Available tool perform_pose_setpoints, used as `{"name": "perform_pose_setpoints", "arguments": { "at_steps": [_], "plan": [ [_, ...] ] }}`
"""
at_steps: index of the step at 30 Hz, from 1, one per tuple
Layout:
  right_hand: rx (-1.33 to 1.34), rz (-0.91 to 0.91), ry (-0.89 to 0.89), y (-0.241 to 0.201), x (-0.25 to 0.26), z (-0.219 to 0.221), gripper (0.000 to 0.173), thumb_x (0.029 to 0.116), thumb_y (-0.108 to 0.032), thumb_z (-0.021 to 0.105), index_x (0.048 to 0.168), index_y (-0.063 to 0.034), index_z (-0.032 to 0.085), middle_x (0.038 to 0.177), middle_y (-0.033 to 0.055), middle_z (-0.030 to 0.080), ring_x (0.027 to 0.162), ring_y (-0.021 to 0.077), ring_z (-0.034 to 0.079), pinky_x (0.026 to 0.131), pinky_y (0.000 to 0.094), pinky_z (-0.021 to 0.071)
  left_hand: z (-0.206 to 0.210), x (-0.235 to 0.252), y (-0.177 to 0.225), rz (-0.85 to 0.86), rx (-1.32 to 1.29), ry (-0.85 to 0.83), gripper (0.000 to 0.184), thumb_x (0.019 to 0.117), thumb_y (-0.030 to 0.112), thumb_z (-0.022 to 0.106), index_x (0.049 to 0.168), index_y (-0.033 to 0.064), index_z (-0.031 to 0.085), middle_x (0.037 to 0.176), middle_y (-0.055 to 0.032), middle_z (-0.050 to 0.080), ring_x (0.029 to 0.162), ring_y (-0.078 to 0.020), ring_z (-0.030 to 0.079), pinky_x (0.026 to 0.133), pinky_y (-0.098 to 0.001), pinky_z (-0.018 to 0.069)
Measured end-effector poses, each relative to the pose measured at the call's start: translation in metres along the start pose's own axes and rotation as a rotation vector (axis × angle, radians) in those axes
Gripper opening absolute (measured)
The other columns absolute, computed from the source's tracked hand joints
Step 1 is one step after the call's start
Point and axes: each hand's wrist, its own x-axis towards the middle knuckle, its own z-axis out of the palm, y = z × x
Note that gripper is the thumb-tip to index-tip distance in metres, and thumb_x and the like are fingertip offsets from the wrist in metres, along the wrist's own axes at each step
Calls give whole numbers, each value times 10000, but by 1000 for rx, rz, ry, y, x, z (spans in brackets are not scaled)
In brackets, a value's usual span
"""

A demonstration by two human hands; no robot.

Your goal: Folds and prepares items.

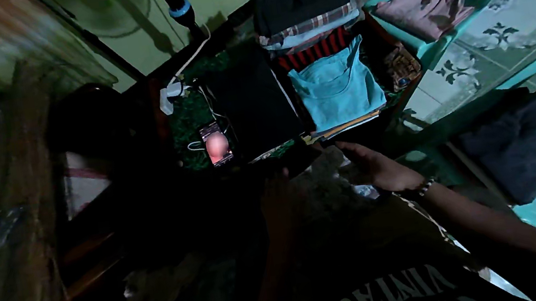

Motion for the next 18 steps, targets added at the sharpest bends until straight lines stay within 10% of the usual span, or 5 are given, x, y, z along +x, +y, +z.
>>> {"name": "perform_pose_setpoints", "arguments": {
  "at_steps": [5, 12, 18],
  "plan": [
    [-74, -174, -98, -15, 4, 8, 705, 930, -10, 619, 1561, -246, 412, 1307, 58, 603, 1048, 145, 629, 895, 343, 561, -6, 76, 13, 182, -521, -286, 731, 993, 262, 659, 1610, 109, 299, 1586, -151, 417, 1425, -229, 458, 1171, -427, 403],
    [-15, -330, -244, -40, 1, 9, 626, 895, 74, 560, 1494, -95, 491, 1292, 53, 613, 1113, 106, 608, 957, 282, 533, -25, 116, 7, 99, -630, -737, 272, 926, 23, 670, 1190, -29, 637, 1012, -32, 691, 893, -33, 637, 847, -238, 544],
    [103, -85, -93, -30, -12, 8, 752, 859, -61, 737, 1537, -121, 416, 1403, 84, 597, 1225, 177, 617, 1025, 337, 545, -29, 120, 9, 104, -829, -791, 427, 925, 31, 679, 1328, -39, 557, 1145, -65, 705, 1015, -70, 671, 944, -279, 554]
  ]
}}
